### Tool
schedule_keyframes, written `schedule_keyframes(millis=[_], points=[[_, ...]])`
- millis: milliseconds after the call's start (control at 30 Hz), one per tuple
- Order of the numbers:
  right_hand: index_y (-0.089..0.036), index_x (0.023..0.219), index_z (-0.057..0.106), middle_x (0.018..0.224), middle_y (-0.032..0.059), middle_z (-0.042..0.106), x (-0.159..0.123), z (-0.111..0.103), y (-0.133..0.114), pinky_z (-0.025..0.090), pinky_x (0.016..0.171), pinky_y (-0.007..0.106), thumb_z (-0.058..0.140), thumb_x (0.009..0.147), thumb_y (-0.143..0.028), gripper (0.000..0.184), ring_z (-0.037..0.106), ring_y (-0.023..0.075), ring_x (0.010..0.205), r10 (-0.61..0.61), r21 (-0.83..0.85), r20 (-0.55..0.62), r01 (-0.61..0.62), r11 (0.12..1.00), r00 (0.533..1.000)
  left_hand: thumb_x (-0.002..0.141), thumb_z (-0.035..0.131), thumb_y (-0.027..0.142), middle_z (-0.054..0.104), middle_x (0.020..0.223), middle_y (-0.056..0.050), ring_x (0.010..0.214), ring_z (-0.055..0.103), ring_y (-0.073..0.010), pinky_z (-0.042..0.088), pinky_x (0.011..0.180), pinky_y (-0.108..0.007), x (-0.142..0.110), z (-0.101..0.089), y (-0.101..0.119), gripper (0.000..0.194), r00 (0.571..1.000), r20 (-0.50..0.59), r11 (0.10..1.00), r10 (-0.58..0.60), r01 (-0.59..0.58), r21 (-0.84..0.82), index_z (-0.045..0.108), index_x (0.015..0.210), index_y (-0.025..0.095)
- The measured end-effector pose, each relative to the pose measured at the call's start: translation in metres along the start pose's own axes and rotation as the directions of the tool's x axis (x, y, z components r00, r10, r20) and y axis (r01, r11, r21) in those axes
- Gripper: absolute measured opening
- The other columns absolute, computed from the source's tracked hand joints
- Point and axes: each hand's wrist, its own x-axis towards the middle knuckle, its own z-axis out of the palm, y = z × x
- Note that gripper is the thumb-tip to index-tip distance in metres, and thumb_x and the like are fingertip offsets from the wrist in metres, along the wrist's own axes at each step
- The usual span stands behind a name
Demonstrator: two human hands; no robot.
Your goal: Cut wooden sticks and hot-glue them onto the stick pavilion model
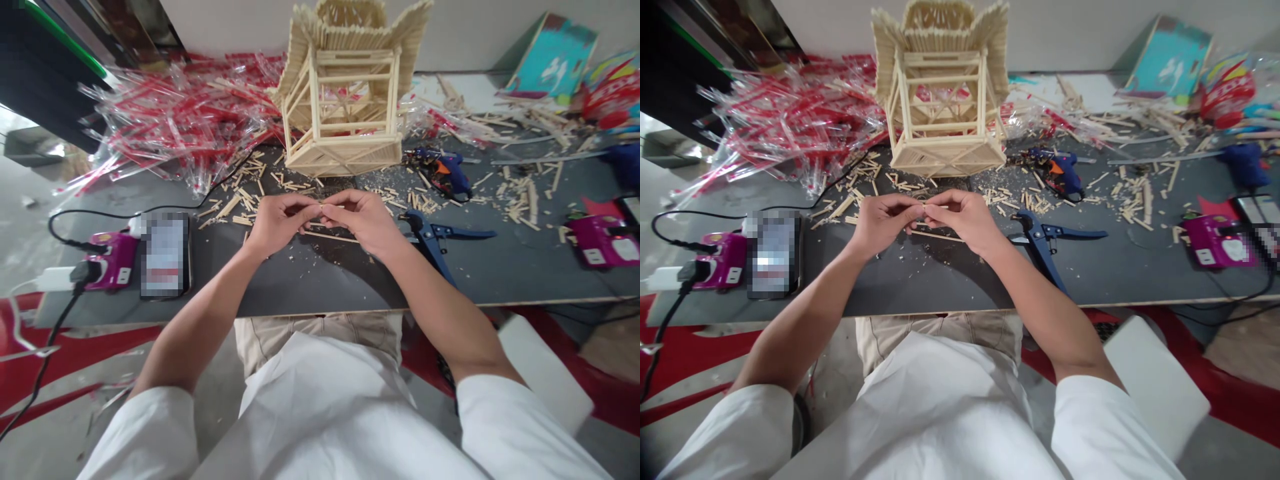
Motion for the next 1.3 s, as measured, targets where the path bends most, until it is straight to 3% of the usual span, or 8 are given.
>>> schedule_keyframes(millis=[167,367,467,567,900,1033,1200,1300], points=[[-0.027,0.135,0.072,0.115,0.0085,0.080,-0.024,-0.028,-0.028,0.063,0.089,0.043,0.093,0.078,-0.045,0.063,0.076,0.0256,0.094,-0.010,-0.497,0.047,0.033,0.867,0.999,0.087,0.085,0.046,0.071,0.065,-0.002,0.055,0.064,-0.0117,0.054,0.053,-0.022,0.002,0.000,-0.005,0.028,0.995,-0.100,1.000,-0.017,0.016,-0.006,0.085,0.090,0.018],[-0.027,0.138,0.070,0.142,0.0110,0.070,-0.116,-0.094,-0.064,0.054,0.108,0.050,0.073,0.094,-0.053,0.051,0.070,0.0340,0.122,-0.111,-0.935,-0.139,-0.094,0.342,0.984,0.088,0.084,0.047,0.073,0.071,-0.003,0.057,0.065,-0.0108,0.055,0.052,-0.021,0.003,0.000,-0.006,0.029,0.987,-0.158,1.000,-0.002,-0.002,-0.029,0.084,0.090,0.018],[-0.012,0.167,0.039,0.166,0.0287,0.044,-0.149,-0.140,-0.051,0.040,0.122,0.060,0.083,0.083,-0.062,0.107,0.042,0.0507,0.153,0.022,-0.960,-0.270,-0.271,0.067,0.963,0.087,0.084,0.049,0.072,0.069,-0.003,0.056,0.064,-0.0099,0.054,0.050,-0.020,0.003,0.003,-0.006,0.031,0.984,-0.176,0.999,-0.004,-0.004,-0.042,0.083,0.090,0.018],[-0.006,0.172,0.022,0.173,0.0342,0.027,-0.164,-0.175,-0.032,0.030,0.128,0.059,0.078,0.082,-0.074,0.127,0.022,0.0522,0.163,0.112,-0.947,-0.318,-0.308,-0.095,0.942,0.087,0.085,0.048,0.072,0.071,-0.003,0.055,0.063,-0.0087,0.053,0.050,-0.019,0.003,0.007,-0.005,0.032,0.983,-0.185,0.998,0.000,-0.011,-0.058,0.083,0.089,0.017],[0.001,0.149,0.050,0.125,0.0335,0.063,-0.176,-0.160,-0.019,0.049,0.103,0.063,0.045,0.102,-0.055,0.074,0.061,0.0507,0.124,-0.027,-0.940,-0.212,-0.212,-0.268,0.977,0.086,0.085,0.048,0.071,0.069,-0.002,0.053,0.059,-0.0080,0.050,0.048,-0.019,0.001,0.014,-0.006,0.031,0.973,-0.230,0.993,-0.021,-0.007,-0.120,0.082,0.085,0.018],[-0.008,0.129,0.062,0.108,0.0286,0.070,-0.181,-0.145,-0.033,0.056,0.086,0.055,0.039,0.104,-0.048,0.053,0.071,0.0451,0.102,0.027,-0.912,-0.406,-0.403,-0.081,0.914,0.085,0.085,0.050,0.072,0.070,-0.002,0.052,0.059,-0.0081,0.049,0.047,-0.020,0.001,0.014,-0.003,0.032,0.962,-0.272,0.995,-0.024,-0.002,-0.095,0.082,0.087,0.019],[-0.026,0.102,0.068,0.099,0.0109,0.078,-0.183,-0.105,-0.037,0.063,0.083,0.045,0.050,0.100,-0.066,0.044,0.077,0.0321,0.091,0.309,-0.532,-0.467,-0.543,0.650,0.828,0.087,0.084,0.050,0.066,0.060,0.000,0.049,0.057,-0.0084,0.049,0.047,-0.020,-0.002,0.016,0.004,0.032,0.963,-0.269,0.999,-0.017,0.005,-0.044,0.082,0.086,0.019],[-0.026,0.104,0.072,0.104,0.0083,0.079,-0.173,-0.065,-0.027,0.064,0.085,0.041,0.060,0.096,-0.071,0.047,0.077,0.0296,0.094,0.402,-0.253,-0.311,-0.482,0.839,0.862,0.089,0.083,0.048,0.067,0.061,0.001,0.050,0.059,-0.0088,0.050,0.049,-0.020,-0.006,0.018,0.006,0.028,0.959,-0.284,1.000,0.024,-0.022,0.012,0.083,0.091,0.020]])
